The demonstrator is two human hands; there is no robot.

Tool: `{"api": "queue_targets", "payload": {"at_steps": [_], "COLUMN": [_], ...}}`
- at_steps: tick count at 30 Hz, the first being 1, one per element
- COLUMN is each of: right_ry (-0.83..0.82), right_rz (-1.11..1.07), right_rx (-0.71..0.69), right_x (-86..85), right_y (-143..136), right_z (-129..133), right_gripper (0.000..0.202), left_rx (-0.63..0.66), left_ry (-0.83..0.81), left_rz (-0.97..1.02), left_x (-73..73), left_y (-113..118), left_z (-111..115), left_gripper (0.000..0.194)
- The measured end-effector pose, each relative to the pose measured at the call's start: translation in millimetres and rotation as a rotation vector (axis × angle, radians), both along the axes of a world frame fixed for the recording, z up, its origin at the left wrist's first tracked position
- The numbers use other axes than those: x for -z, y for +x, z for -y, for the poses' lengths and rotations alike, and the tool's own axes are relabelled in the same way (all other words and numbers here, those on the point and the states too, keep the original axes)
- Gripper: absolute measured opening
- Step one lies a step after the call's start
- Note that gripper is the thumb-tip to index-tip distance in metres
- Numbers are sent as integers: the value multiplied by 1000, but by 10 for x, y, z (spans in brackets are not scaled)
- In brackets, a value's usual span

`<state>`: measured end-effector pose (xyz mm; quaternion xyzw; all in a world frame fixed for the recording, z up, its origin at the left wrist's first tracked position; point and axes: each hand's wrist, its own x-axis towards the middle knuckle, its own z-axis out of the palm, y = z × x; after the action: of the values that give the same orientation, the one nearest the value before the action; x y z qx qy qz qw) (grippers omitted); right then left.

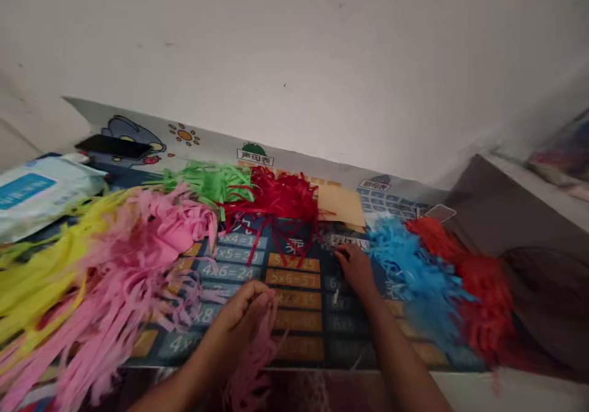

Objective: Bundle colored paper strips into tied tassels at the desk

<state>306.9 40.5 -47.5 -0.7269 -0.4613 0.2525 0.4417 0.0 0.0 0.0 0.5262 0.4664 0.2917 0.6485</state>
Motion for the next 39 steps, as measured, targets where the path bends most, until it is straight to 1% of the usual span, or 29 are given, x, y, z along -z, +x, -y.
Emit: {"api": "queue_targets", "payload": {"at_steps": [2,4,7,9,11,12,15,18,21,24,28,31,35,39], "right_ry": [0,-5,-24,-25,-14,-8,2,13,22,22,30,31,60,77], "right_rz": [-27,-85,-230,-341,-442,-489,-621,-732,-817,-878,-921,-884,-806,-666], "right_rx": [21,34,28,13,-6,-21,-89,-157,-184,-180,-146,-131,-147,-154], "right_x": [-14,-26,-41,-55,-85,-109,-213,-301,-283,-181,-93,-114,-183,-213], "right_y": [40,71,66,7,-101,-170,-406,-626,-772,-836,-874,-903,-909,-887], "right_z": [-11,-2,50,72,52,23,-107,-212,-226,-180,-120,-94,-55,-10], "right_gripper": [8,8,19,28,32,33,34,35,34,29,25,23,18,15], "left_rx": [17,48,113,175,209,213,163,117,64,44,54,54,-8,22], "left_ry": [25,91,272,422,516,534,551,573,599,598,588,621,620,654], "left_rz": [-13,-40,-105,-143,-161,-164,-168,-173,-177,-169,-123,-142,-202,-201], "left_x": [19,13,-49,-91,-108,-105,-72,-18,64,128,127,110,120,142], "left_y": [24,46,110,202,334,407,589,640,591,554,583,610,618,622], "left_z": [-1,-20,-126,-275,-486,-605,-941,-1127,-1137,-1074,-1004,-963,-929,-914], "left_gripper": [37,35,33,31,27,24,18,13,12,12,14,15,11,12]}}
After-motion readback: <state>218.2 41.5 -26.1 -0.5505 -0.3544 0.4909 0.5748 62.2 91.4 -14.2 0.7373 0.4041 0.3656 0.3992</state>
